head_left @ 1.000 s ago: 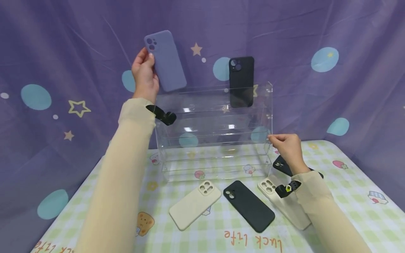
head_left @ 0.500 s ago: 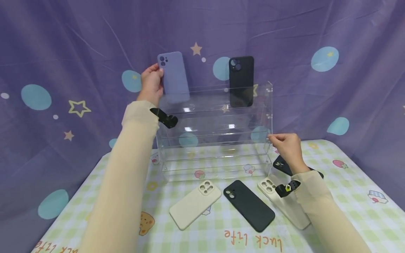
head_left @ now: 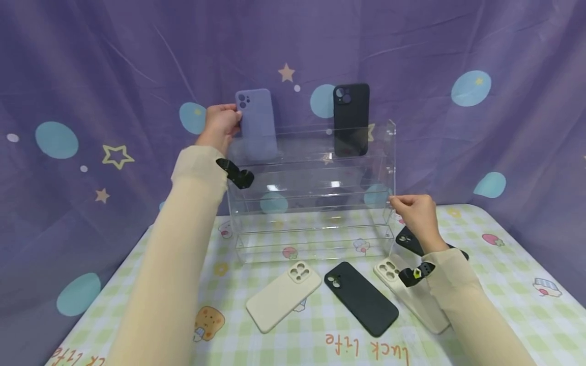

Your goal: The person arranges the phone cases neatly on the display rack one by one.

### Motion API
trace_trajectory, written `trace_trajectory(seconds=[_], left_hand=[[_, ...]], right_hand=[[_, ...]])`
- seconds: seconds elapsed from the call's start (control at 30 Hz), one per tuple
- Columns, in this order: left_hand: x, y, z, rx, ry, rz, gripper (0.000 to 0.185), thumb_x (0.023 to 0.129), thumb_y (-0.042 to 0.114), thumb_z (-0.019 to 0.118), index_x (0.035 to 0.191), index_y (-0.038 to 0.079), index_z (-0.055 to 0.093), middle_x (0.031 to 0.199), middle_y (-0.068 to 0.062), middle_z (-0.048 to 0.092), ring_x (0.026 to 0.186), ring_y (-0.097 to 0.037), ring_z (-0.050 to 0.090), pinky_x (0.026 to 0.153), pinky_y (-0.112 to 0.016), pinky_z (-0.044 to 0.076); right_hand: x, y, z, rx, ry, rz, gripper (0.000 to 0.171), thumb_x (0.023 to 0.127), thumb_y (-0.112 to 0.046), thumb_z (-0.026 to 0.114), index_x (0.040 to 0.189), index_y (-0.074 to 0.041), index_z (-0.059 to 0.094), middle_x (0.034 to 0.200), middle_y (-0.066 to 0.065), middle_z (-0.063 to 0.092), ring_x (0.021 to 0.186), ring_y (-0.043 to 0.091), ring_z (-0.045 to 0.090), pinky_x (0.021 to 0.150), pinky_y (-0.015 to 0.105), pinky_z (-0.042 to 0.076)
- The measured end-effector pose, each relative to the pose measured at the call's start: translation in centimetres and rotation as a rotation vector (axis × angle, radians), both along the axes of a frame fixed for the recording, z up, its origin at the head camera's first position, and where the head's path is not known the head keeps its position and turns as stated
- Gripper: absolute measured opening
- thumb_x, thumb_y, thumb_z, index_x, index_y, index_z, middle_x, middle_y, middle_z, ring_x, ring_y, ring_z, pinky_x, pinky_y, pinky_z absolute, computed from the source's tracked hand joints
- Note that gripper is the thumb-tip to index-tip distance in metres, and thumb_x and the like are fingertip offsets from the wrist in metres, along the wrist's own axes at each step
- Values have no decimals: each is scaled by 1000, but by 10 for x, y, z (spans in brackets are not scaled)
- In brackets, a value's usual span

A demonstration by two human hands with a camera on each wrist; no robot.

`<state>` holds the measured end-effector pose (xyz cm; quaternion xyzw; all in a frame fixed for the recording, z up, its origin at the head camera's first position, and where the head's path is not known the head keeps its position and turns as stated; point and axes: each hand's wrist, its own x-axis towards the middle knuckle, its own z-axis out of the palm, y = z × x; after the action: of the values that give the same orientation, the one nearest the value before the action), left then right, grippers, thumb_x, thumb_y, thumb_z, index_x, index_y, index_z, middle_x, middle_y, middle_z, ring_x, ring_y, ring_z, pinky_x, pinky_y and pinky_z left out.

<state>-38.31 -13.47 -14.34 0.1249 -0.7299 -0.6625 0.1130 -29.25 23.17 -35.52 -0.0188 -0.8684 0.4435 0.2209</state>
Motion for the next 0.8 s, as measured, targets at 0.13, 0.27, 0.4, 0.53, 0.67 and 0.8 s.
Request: trace_trajectory(seconds=[0.13, 0.27, 0.4, 0.53, 0.67, 0.8], left_hand=[[1, 0, -1, -31, -4, 4, 37, 95, 5, 51, 131, 8, 56, 123, -3, 59, 99, -12, 56, 93, -24, 47], [2, -2, -1, -55, -15, 13, 34, 94, 7, 54, 128, 7, 58, 105, 1, 58, 87, -8, 53, 89, -24, 47], [4, -5, -1, -93, 10, 30, 34, 92, 8, 56, 126, 7, 59, 88, 4, 55, 78, -7, 52, 87, -24, 48], [9, -8, -2, -135, 86, 71, 34, 91, 10, 58, 125, 7, 60, 90, 4, 56, 82, -7, 53, 86, -24, 47], [22, -10, -5, -174, 220, 88, 34, 91, 11, 57, 125, 5, 59, 107, 1, 59, 100, -10, 54, 89, -22, 45], [42, -10, -14, -227, 378, 50, 32, 91, 10, 57, 122, 1, 58, 112, -3, 59, 101, -8, 54, 89, -20, 45]], right_hand=[[-1, 0, 0, -4, 3, 0, 32, 90, -30, 61, 101, -3, 74, 95, 19, 72, 65, -1, 56, 55, 19, 48], [-1, 0, 2, -23, -33, 7, 33, 90, -31, 62, 102, -3, 74, 97, 19, 71, 66, 0, 56, 58, 21, 49], [-2, 2, 6, -61, -96, 20, 37, 90, -34, 61, 105, -3, 73, 103, 20, 70, 67, 1, 59, 63, 22, 51], [-3, 3, 9, -60, -130, 19, 39, 90, -36, 60, 107, -3, 72, 107, 20, 69, 70, 5, 64, 64, 20, 51], [-2, 4, 11, -48, -131, 11, 36, 90, -33, 61, 106, -2, 72, 106, 20, 69, 74, 13, 67, 61, 18, 49], [-1, 2, 13, -34, -117, 1, 36, 90, -33, 61, 104, -2, 73, 104, 20, 70, 73, 15, 67, 60, 18, 49]])
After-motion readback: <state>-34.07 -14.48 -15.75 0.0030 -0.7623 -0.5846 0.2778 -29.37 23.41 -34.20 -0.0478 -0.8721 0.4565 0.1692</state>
